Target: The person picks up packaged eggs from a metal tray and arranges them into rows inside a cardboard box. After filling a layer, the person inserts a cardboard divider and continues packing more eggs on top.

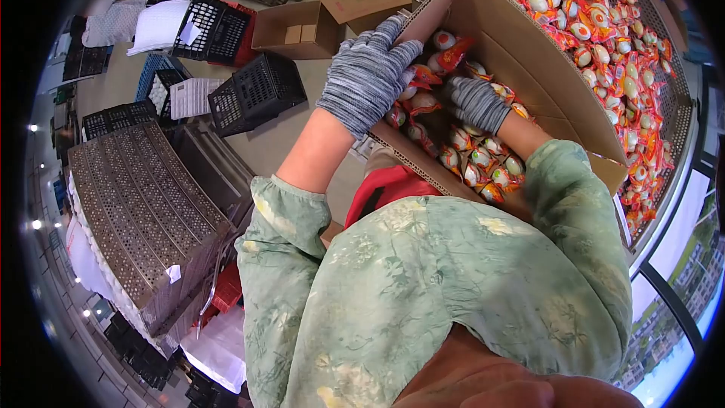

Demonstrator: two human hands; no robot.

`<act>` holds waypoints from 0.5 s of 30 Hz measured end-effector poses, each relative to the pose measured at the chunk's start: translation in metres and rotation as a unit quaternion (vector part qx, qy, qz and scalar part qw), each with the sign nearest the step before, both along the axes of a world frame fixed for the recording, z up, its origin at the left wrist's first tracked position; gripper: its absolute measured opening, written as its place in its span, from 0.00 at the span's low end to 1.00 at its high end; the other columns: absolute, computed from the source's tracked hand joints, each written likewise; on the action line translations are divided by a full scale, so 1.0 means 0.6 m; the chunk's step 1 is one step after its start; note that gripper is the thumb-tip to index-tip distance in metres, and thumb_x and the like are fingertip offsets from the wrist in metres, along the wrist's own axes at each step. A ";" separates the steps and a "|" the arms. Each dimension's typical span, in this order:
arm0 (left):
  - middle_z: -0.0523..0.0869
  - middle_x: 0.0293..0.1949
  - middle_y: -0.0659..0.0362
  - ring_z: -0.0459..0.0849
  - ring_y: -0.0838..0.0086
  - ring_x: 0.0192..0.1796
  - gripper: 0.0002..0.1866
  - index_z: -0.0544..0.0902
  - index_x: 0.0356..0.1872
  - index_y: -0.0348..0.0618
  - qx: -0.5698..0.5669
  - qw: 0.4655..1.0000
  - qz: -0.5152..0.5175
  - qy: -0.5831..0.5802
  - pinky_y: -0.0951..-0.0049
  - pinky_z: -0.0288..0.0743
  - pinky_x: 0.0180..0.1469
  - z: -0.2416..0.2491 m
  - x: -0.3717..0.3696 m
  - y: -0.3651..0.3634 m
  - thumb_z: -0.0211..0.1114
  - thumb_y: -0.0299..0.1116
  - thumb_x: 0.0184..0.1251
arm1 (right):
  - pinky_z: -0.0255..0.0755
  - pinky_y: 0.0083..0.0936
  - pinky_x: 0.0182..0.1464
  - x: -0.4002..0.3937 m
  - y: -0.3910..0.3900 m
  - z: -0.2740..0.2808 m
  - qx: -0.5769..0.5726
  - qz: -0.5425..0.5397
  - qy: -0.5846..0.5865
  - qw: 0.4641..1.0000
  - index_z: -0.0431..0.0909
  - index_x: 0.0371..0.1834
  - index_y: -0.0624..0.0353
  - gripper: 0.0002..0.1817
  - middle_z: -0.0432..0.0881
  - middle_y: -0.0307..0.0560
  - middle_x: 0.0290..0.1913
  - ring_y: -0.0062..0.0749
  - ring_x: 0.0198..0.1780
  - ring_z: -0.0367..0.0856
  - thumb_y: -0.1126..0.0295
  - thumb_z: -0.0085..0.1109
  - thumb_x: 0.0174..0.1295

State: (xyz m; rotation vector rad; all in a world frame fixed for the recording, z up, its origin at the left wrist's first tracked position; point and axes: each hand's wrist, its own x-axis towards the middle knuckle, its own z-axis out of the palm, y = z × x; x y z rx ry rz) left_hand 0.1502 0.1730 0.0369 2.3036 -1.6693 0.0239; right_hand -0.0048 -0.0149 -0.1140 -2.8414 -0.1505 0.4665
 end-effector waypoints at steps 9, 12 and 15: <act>0.75 0.59 0.53 0.78 0.60 0.56 0.21 0.81 0.51 0.55 0.004 1.000 0.001 0.002 0.55 0.71 0.56 0.005 -0.002 0.001 0.70 0.38 0.53 | 0.70 0.38 0.54 0.003 0.075 -0.020 0.158 -0.132 -0.131 0.970 0.74 0.55 0.55 0.25 0.79 0.53 0.49 0.46 0.51 0.77 0.60 0.63 0.54; 0.75 0.59 0.52 0.79 0.59 0.54 0.21 0.81 0.50 0.54 -0.006 1.000 -0.004 0.007 0.56 0.71 0.56 0.003 0.002 0.000 0.70 0.38 0.53 | 0.71 0.32 0.53 -0.025 0.016 -0.035 0.370 -0.169 -0.004 0.913 0.73 0.56 0.56 0.24 0.80 0.48 0.48 0.39 0.50 0.78 0.58 0.62 0.59; 0.75 0.58 0.51 0.79 0.58 0.53 0.21 0.81 0.51 0.54 -0.015 1.000 -0.003 0.013 0.56 0.71 0.56 0.002 0.001 -0.001 0.70 0.37 0.53 | 0.74 0.24 0.47 -0.040 -0.046 -0.003 0.520 -0.309 0.165 0.779 0.71 0.59 0.56 0.26 0.80 0.42 0.44 0.28 0.44 0.79 0.59 0.64 0.58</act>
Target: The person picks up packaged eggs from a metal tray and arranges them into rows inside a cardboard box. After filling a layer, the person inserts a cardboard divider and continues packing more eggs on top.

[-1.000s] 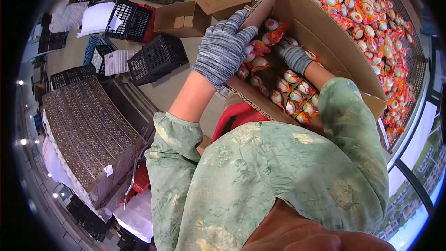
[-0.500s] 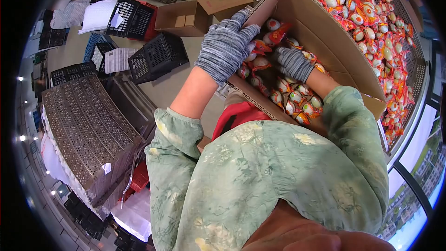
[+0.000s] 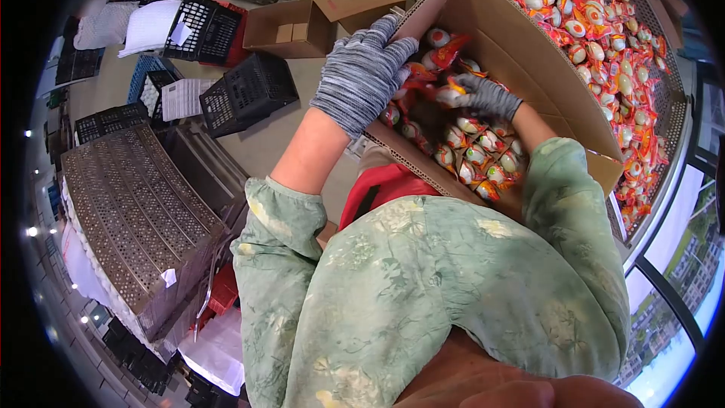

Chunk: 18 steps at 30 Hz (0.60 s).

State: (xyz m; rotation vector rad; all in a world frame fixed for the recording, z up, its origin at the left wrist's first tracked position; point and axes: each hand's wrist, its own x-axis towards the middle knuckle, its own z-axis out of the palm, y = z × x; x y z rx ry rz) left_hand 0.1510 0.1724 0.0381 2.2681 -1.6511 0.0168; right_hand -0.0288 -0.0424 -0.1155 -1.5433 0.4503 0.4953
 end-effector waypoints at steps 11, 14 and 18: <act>0.74 0.60 0.50 0.78 0.58 0.56 0.19 0.82 0.50 0.53 0.007 1.000 0.000 0.013 0.56 0.70 0.57 -0.004 0.004 0.000 0.67 0.38 0.54 | 0.74 0.26 0.38 -0.015 -0.032 -0.009 -0.171 0.004 0.002 0.985 0.73 0.50 0.60 0.24 0.80 0.48 0.41 0.29 0.35 0.79 0.62 0.68 0.52; 0.77 0.56 0.50 0.79 0.57 0.53 0.21 0.81 0.51 0.52 -0.019 1.000 -0.007 0.000 0.58 0.72 0.55 -0.006 0.004 0.001 0.70 0.38 0.52 | 0.70 0.35 0.55 -0.002 0.027 0.013 -0.404 0.154 -0.054 0.900 0.73 0.51 0.62 0.27 0.77 0.59 0.52 0.47 0.51 0.78 0.53 0.63 0.55; 0.77 0.57 0.51 0.80 0.57 0.53 0.21 0.81 0.51 0.52 -0.022 1.000 -0.007 -0.004 0.58 0.72 0.55 -0.008 0.004 0.003 0.70 0.38 0.52 | 0.66 0.35 0.62 -0.001 0.065 -0.050 -0.397 0.059 -0.045 0.915 0.62 0.66 0.60 0.39 0.72 0.64 0.60 0.53 0.62 0.70 0.48 0.61 0.55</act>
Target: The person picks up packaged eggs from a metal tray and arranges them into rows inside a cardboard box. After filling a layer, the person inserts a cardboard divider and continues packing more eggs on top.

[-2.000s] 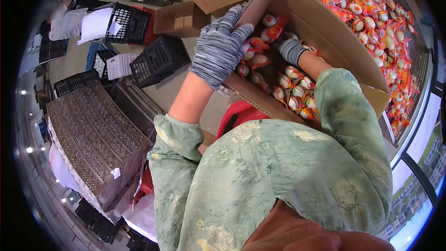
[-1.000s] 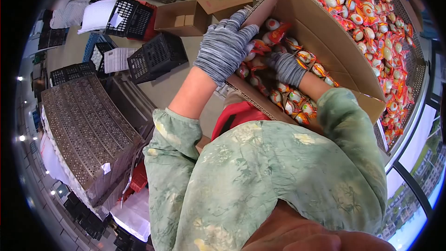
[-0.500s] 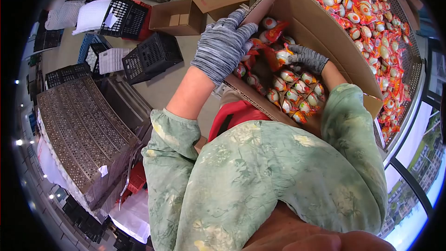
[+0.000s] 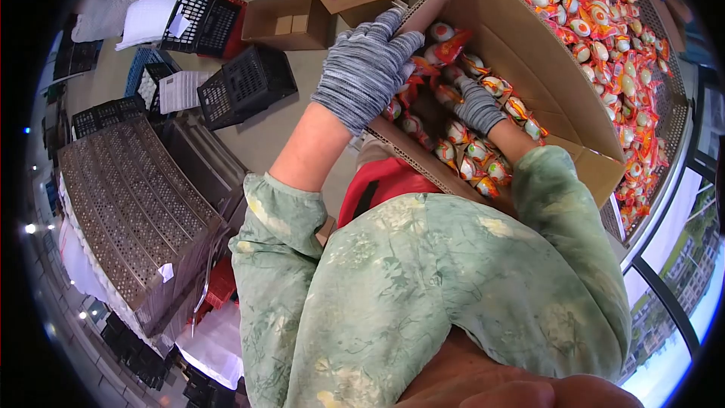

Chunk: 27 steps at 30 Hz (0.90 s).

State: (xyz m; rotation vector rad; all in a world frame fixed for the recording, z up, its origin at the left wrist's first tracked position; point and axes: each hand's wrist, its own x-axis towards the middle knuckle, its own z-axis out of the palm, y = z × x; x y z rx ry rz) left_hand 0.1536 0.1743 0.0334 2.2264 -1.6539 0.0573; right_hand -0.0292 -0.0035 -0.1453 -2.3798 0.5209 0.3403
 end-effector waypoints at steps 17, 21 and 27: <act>0.77 0.56 0.51 0.80 0.57 0.53 0.20 0.81 0.51 0.54 0.030 0.999 0.012 0.001 0.57 0.72 0.56 0.014 -0.005 -0.002 0.69 0.38 0.55 | 0.75 0.42 0.41 0.043 -0.013 -0.029 -0.228 0.159 0.098 0.956 0.77 0.49 0.56 0.18 0.83 0.55 0.33 0.49 0.35 0.82 0.57 0.54 0.60; 0.77 0.56 0.51 0.80 0.56 0.52 0.20 0.81 0.52 0.55 0.027 1.000 0.011 0.001 0.57 0.72 0.55 0.007 -0.004 -0.002 0.68 0.38 0.55 | 0.75 0.38 0.43 0.040 0.020 0.052 -0.119 0.235 0.008 0.965 0.76 0.51 0.54 0.21 0.81 0.51 0.46 0.46 0.43 0.81 0.65 0.57 0.52; 0.78 0.56 0.51 0.81 0.56 0.50 0.20 0.81 0.52 0.56 0.041 0.999 0.023 -0.006 0.59 0.74 0.54 0.008 -0.006 -0.003 0.69 0.37 0.55 | 0.73 0.37 0.49 0.036 0.134 0.069 0.289 -0.066 -0.090 0.951 0.75 0.52 0.52 0.21 0.79 0.52 0.50 0.49 0.48 0.77 0.69 0.56 0.52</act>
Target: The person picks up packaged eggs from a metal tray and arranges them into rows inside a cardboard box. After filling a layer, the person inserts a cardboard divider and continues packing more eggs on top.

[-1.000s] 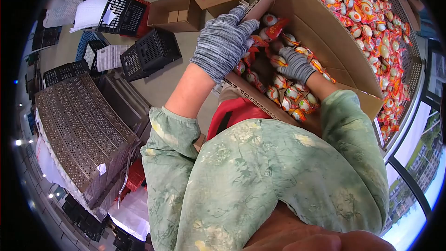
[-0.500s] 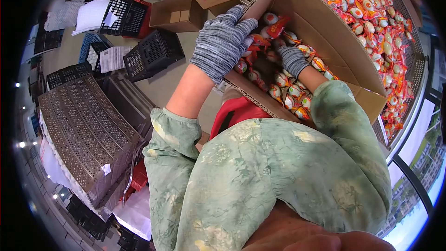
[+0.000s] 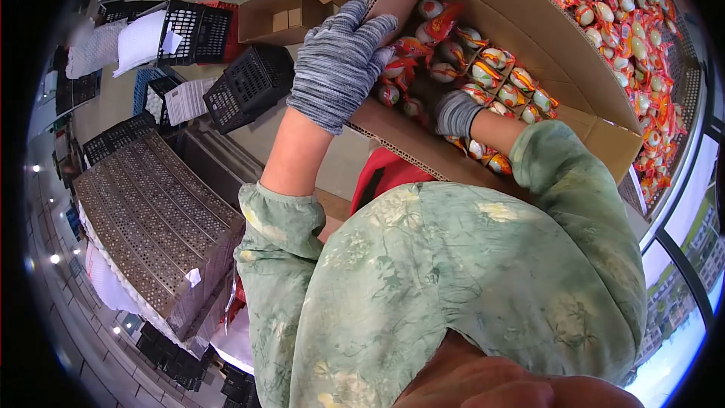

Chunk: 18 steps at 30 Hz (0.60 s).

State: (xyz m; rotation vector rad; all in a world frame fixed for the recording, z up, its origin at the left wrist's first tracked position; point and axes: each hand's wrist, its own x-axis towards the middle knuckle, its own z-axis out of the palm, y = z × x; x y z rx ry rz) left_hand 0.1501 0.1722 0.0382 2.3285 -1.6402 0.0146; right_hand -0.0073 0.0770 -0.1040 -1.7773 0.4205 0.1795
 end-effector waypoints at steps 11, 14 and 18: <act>0.77 0.57 0.51 0.80 0.56 0.53 0.20 0.81 0.51 0.55 0.006 1.000 -0.006 0.005 0.60 0.74 0.56 0.002 0.001 -0.001 0.69 0.37 0.55 | 0.75 0.37 0.41 -0.031 -0.110 -0.085 -0.159 0.274 0.148 0.937 0.82 0.35 0.59 0.15 0.84 0.51 0.31 0.48 0.35 0.81 0.59 0.59 0.52; 0.77 0.57 0.51 0.79 0.57 0.54 0.20 0.81 0.52 0.56 0.000 1.000 -0.002 0.003 0.60 0.73 0.57 -0.001 0.001 0.001 0.69 0.37 0.55 | 0.74 0.34 0.44 -0.015 -0.143 -0.066 -0.068 0.210 0.118 0.968 0.80 0.38 0.61 0.15 0.82 0.55 0.35 0.44 0.39 0.81 0.62 0.58 0.52; 0.77 0.57 0.51 0.79 0.57 0.54 0.21 0.80 0.53 0.56 0.006 1.000 -0.005 -0.003 0.59 0.73 0.57 -0.005 0.002 0.001 0.69 0.38 0.55 | 0.72 0.33 0.49 -0.003 -0.149 -0.022 0.026 0.203 0.097 0.974 0.79 0.42 0.61 0.16 0.81 0.54 0.42 0.43 0.45 0.79 0.64 0.56 0.54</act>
